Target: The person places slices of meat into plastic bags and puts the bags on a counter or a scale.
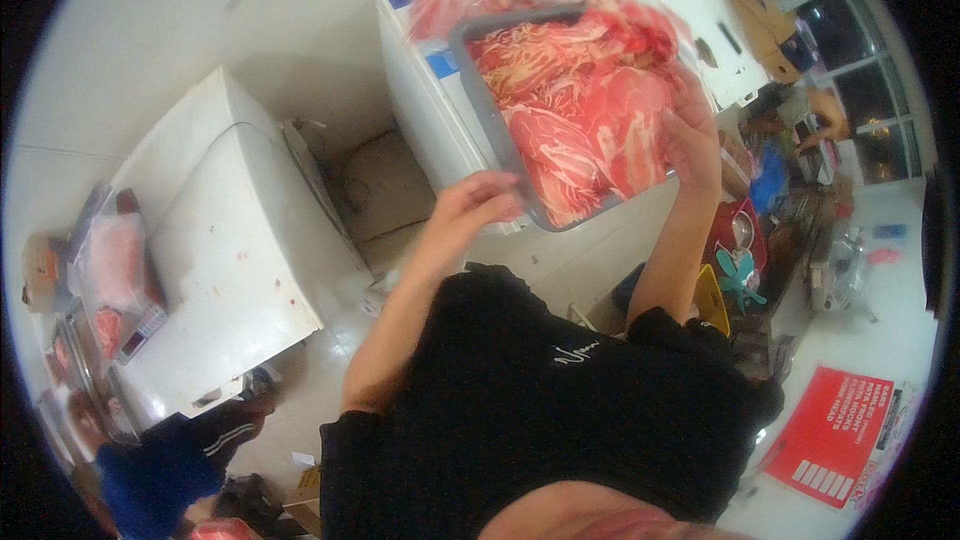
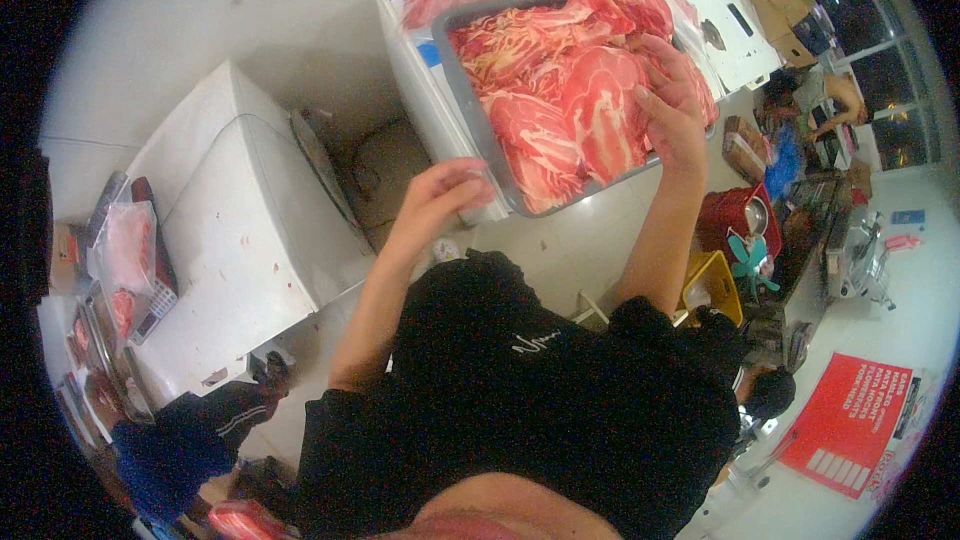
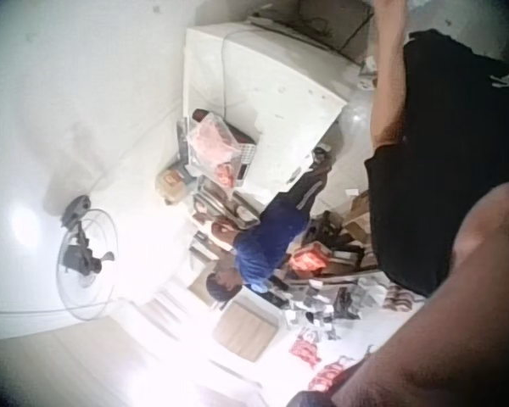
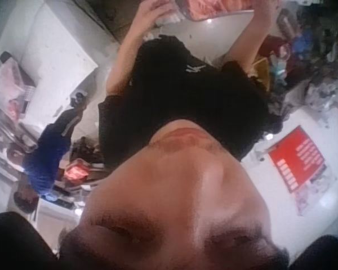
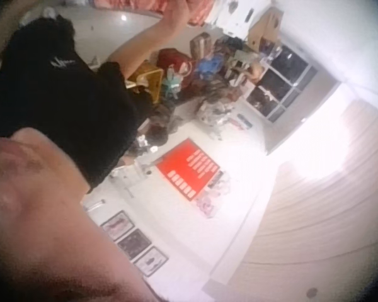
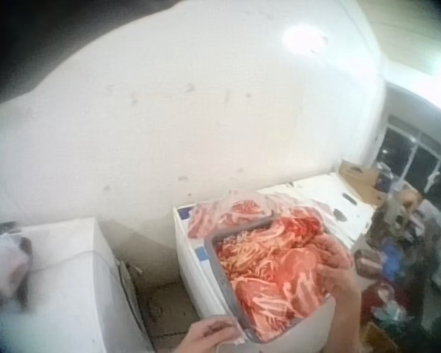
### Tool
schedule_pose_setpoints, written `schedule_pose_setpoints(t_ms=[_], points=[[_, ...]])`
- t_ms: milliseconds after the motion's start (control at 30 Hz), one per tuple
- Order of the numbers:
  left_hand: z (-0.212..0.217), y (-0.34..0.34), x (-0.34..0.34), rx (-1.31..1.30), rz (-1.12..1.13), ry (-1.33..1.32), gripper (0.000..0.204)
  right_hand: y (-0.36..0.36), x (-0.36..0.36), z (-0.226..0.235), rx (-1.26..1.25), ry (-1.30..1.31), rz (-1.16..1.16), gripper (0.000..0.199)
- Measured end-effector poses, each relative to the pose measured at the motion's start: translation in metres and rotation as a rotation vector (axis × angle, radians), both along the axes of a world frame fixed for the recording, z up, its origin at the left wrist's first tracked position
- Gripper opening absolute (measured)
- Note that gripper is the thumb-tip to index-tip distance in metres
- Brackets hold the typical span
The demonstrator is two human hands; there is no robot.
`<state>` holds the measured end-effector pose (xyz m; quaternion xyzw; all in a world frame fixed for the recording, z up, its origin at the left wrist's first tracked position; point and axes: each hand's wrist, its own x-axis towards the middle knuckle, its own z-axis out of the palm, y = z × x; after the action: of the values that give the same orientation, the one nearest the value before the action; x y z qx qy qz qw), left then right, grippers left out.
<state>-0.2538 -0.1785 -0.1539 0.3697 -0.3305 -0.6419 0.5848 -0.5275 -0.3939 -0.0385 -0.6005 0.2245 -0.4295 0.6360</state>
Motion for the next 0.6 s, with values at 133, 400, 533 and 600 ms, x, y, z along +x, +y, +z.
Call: schedule_pose_setpoints(t_ms=[133, 400, 533, 600], points=[[0.007, -0.029, -0.053, 0.1, -0.173, 0.254, 0.046, 0.007, 0.005, 0.007, 0.017, -0.064, 0.03, 0.074], [0.024, -0.092, -0.084, 0.036, -0.19, 0.926, 0.063, 0.029, 0.009, 0.006, 0.062, -0.105, 0.026, 0.078], [0.04, -0.089, -0.077, -0.055, -0.112, 0.923, 0.061, 0.05, 0.012, -0.002, -0.123, 0.294, -0.041, 0.072], [0.026, -0.084, -0.074, -0.013, -0.06, 0.685, 0.058, 0.064, 0.02, -0.007, -0.186, 0.476, -0.07, 0.064]])
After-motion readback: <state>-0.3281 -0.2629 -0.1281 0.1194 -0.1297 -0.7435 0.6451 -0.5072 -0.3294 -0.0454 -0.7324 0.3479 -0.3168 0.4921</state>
